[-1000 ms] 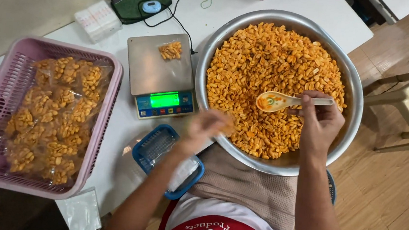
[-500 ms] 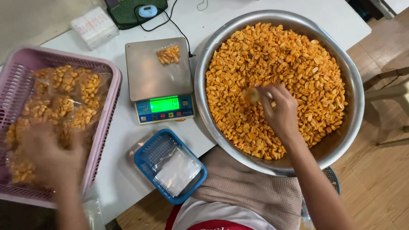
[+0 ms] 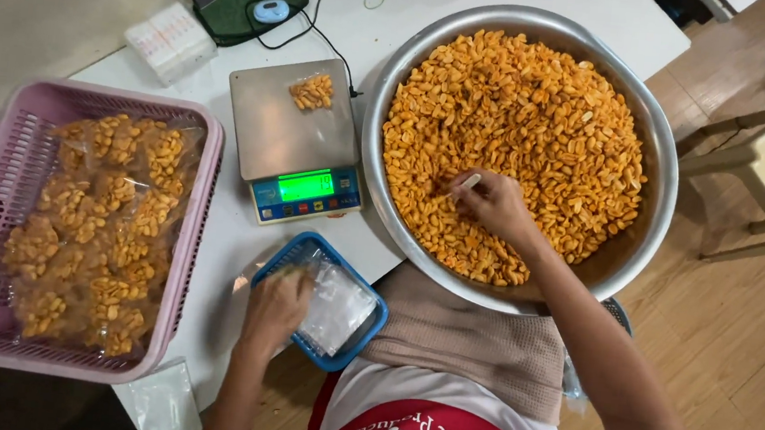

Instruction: Packing snacks from a large bowl into small plastic bags and weighing them on a digital scale for portion control.

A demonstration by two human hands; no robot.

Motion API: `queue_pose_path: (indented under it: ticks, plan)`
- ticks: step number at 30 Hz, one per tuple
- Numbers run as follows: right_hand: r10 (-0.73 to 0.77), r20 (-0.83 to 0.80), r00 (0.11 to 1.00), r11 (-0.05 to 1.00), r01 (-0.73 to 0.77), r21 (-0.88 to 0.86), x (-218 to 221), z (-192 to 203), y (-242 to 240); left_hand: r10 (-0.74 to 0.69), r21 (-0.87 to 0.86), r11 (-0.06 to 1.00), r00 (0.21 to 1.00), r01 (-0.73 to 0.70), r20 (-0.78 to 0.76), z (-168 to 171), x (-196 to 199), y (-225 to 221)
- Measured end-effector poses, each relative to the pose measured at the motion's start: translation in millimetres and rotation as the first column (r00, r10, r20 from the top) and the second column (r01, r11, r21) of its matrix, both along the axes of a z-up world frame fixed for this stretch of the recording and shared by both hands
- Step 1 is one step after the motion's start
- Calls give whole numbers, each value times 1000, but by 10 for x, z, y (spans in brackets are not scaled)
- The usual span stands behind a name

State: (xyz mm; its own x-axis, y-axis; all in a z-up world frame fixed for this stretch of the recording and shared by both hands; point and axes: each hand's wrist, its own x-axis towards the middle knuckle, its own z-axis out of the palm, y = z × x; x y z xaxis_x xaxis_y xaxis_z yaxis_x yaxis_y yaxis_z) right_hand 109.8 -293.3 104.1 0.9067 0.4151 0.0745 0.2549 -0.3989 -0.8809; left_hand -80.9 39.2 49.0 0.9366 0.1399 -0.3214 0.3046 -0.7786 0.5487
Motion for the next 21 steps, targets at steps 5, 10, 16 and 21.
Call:
queue_pose_path:
  ticks: [5, 10, 16, 21]
  plan:
    - [-231, -477, 848, 887, 385, 256, -66, -35, -175, 252, -623, 772, 961, -131, 111, 530, 249, -158]
    - [-347, -449, 823, 821, 498, 278, -133, 444, -305, 206, -977, 161, 973, -139, -105, 343, 746, -858]
    - [-485, -237, 842, 717, 538, 443, -332, 942, -419, 101, -984, 177, 995, -33, -15, 391, 1194, -1391]
    - [-367, 370, 853, 926, 299, 229, -410, 887, -430, -31, -928, 332, 985, 171, 170, 504, 1302, -1557]
